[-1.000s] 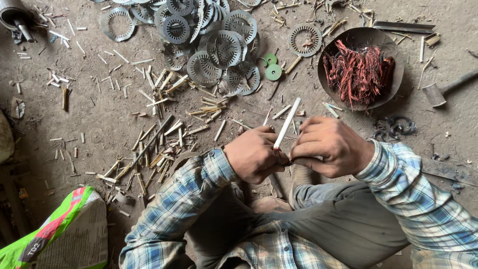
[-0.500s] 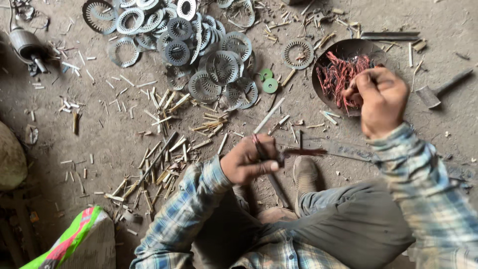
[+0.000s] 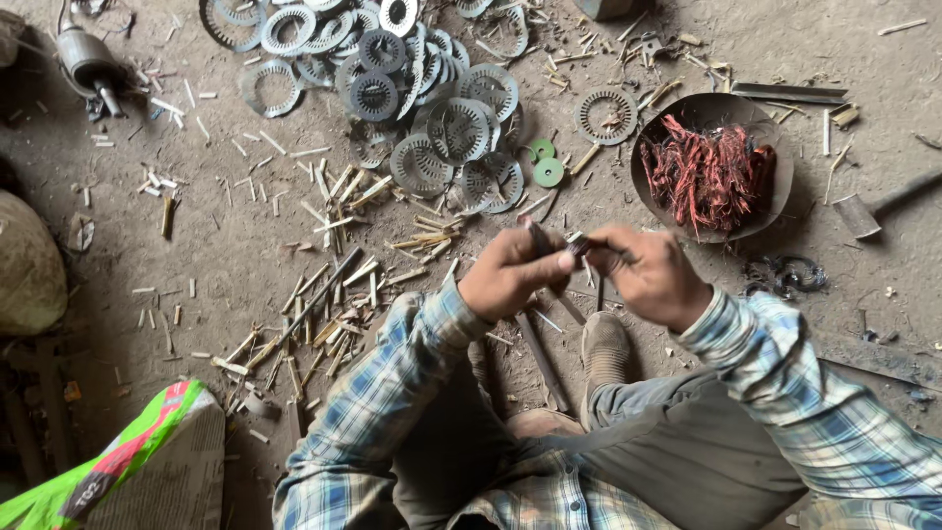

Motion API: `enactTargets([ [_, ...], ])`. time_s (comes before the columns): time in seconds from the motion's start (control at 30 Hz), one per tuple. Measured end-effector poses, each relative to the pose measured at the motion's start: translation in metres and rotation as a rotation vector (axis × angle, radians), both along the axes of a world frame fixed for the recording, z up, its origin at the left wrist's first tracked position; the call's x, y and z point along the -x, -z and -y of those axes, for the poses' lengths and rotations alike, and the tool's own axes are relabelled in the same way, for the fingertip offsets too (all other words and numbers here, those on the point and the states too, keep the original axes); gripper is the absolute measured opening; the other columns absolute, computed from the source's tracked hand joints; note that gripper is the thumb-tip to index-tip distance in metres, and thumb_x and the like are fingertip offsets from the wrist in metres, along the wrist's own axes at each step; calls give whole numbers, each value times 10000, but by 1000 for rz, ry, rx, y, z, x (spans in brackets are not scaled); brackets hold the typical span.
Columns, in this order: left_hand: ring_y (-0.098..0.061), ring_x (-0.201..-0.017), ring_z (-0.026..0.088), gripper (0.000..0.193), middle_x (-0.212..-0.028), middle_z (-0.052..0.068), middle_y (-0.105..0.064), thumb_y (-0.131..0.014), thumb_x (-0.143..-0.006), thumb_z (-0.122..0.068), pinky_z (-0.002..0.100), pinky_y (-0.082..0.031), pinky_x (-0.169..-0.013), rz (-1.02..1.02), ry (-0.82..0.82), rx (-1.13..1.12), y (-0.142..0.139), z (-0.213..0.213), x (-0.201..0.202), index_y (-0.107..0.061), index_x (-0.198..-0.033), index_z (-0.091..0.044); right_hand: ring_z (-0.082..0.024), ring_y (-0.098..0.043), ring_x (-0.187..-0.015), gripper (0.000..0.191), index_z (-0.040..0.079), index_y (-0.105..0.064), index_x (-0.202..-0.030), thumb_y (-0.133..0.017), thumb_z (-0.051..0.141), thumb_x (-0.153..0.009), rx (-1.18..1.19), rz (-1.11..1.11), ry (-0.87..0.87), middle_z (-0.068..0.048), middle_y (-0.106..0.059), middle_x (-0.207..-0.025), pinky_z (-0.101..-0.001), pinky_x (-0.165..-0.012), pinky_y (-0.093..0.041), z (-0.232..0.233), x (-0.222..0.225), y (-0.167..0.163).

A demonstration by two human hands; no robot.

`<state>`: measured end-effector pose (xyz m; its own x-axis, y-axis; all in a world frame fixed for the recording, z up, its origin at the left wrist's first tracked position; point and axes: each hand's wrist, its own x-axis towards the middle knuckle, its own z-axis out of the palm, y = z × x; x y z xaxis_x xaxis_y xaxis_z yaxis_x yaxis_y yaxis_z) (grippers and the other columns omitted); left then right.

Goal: The person sits on the floor and strips insulation from copper wires using a handheld tool. They repeatedly pull the insulation off each wire and place the stripped copper into a nearby bowl. The workspace contains metal parts and wire debris.

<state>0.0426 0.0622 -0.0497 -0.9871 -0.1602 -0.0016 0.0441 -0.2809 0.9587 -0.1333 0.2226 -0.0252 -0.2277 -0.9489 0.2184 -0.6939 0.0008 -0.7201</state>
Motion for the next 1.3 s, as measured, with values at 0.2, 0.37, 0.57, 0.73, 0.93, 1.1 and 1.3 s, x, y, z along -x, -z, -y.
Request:
enactTargets([
  [0.2, -718, -1104, 210, 313, -1169, 156, -741, -601, -1058, -139, 321, -580, -997, 26, -80, -337, 8, 4, 6, -635, -1295, 63, -42, -550, -698, 224, 4, -723, -1109, -587, 181, -1114, -17, 462, -54, -24, -723, -883, -210, -574, -429, 0, 13, 25],
  [0.37, -715, -1089, 203, 424, -1271, 148, -716, -604, -1033, -133, 356, -606, -942, 0, -200, -196, 7, 12, 5, -572, -1414, 51, -46, -378, -547, 249, -3, -679, -1020, -577, 214, -1089, -89, 892, 185, 25, -541, -705, -225, -468, -294, -2, 19, 20],
  [0.57, -730, -1030, 195, 439, -1211, 151, -735, -642, -1004, -143, 350, -628, -892, 24, -199, -86, 12, 5, 7, -580, -1405, 24, -53, -323, -493, 242, 36, -608, -964, -550, 239, -1085, -48, 1082, 345, 45, -425, -640, -226, -422, -285, -3, 19, 10],
  [0.73, -747, -960, 181, 342, -1079, 115, -783, -679, -1012, -162, 329, -630, -891, -31, -155, -255, 10, -16, 18, -660, -1279, 51, -87, -434, -590, 232, 18, -617, -1034, -574, 234, -1104, 128, 1012, 247, 2, -507, -728, -250, -494, -393, 5, 15, 12],
  [0.93, -681, -762, 79, 209, -868, 37, -773, -747, -927, -139, 257, -584, -721, 45, -291, 163, -3, -14, 17, -765, -1070, 11, -264, -625, -1165, 336, 6, -548, -1352, -460, 127, -1051, 242, 414, 25, -158, -628, -1256, -437, -1075, -515, 6, 24, -6],
  [1.1, -625, -673, 63, 175, -759, 40, -746, -789, -888, -148, 254, -541, -643, 90, -297, 299, -14, -15, 11, -797, -1001, -14, -290, -554, -1407, 342, 40, -550, -1385, -505, 205, -1089, 335, 6, -35, -177, -571, -1464, -453, -1256, -435, 2, 17, -26],
  [1.3, -693, -674, 89, 198, -768, 82, -769, -818, -861, -182, 276, -581, -624, 37, -299, 378, -20, -18, 7, -781, -970, -21, -297, -603, -1378, 176, 66, -709, -1130, -719, 134, -968, 268, -296, -126, -102, -737, -1223, -449, -1224, -372, 8, 14, -34],
])
